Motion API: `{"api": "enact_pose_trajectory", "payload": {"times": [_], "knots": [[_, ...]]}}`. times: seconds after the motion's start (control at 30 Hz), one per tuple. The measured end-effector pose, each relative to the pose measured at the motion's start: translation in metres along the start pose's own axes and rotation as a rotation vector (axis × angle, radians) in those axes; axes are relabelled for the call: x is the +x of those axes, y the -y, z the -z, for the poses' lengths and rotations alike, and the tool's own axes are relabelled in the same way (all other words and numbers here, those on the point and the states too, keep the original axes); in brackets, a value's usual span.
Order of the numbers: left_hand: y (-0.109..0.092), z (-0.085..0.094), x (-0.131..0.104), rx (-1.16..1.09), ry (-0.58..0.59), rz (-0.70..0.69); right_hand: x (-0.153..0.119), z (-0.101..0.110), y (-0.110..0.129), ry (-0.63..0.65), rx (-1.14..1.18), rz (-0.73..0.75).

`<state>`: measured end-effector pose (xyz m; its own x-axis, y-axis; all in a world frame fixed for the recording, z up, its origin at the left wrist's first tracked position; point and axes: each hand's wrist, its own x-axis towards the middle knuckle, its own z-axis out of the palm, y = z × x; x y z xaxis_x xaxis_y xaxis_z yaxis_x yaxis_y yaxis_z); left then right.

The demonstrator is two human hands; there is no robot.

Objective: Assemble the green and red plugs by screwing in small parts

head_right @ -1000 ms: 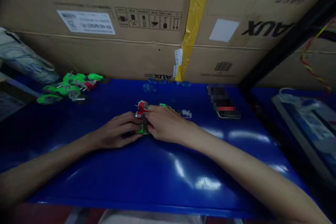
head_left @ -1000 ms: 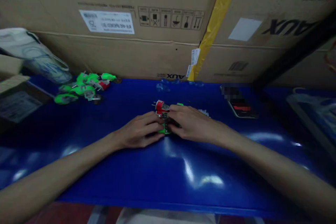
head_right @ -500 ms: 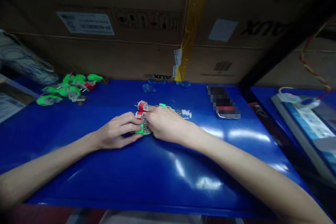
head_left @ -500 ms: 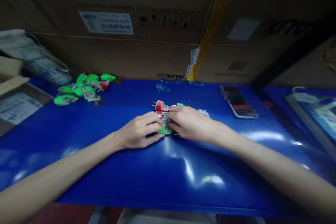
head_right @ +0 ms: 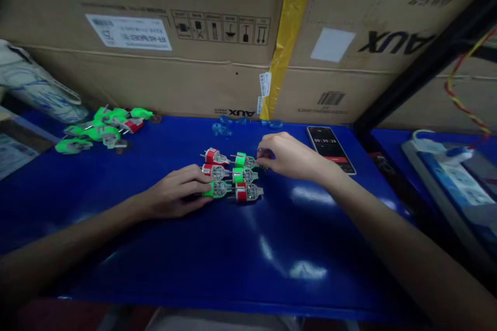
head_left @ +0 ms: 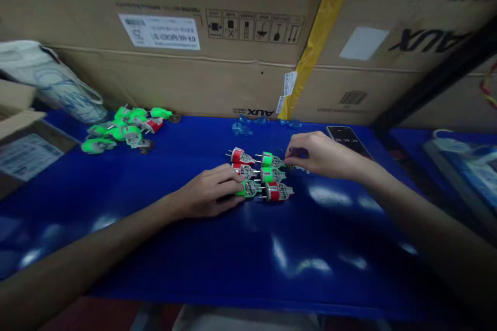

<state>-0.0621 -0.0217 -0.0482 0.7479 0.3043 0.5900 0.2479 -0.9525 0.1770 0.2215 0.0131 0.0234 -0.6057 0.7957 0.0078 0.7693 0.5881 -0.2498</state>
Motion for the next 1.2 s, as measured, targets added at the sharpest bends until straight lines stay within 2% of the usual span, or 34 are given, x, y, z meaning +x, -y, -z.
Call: {"api": "enact_pose_trajectory", "payload": {"times": [0.07, 0.17, 0.4, 0.47, 0.53, 0.6, 0.67, 0.77, 0.87, 0.97, 1.2], "knots": [[0.000, 0.000, 0.000, 0.003, 0.002, -0.002, -0.006, -0.010, -0.008, 0.035, -0.018, -0.010], [-0.001, 0.001, 0.001, 0.008, -0.002, -0.006, -0.013, -0.020, -0.014, 0.021, -0.021, -0.028], [0.000, 0.001, 0.001, 0.007, 0.009, 0.005, -0.015, -0.024, -0.018, 0.018, -0.018, -0.021], [0.000, 0.000, 0.000, 0.004, 0.006, 0.001, -0.015, -0.017, -0.014, -0.038, -0.029, -0.011], [0.000, 0.000, 0.000, -0.002, 0.006, 0.001, -0.015, -0.005, -0.005, -0.182, 0.000, -0.017], [0.000, 0.000, -0.001, 0.008, -0.007, -0.007, -0.015, 0.009, 0.007, -0.272, 0.097, 0.099], [0.000, 0.000, 0.000, 0.029, -0.008, -0.011, -0.013, 0.022, 0.022, -0.324, 0.207, 0.136], [-0.001, 0.001, 0.000, 0.045, 0.002, -0.003, -0.008, 0.032, 0.044, -0.451, 0.217, 0.174], [0.000, 0.001, 0.000, 0.045, 0.011, -0.003, -0.001, 0.027, 0.057, -0.382, 0.344, 0.208], [0.001, 0.000, -0.001, 0.043, 0.004, -0.003, 0.005, 0.015, 0.061, -0.304, 0.520, 0.240], [0.002, -0.001, -0.004, 0.024, 0.014, 0.019, 0.012, -0.002, 0.055, -0.226, 0.587, 0.257]]}}
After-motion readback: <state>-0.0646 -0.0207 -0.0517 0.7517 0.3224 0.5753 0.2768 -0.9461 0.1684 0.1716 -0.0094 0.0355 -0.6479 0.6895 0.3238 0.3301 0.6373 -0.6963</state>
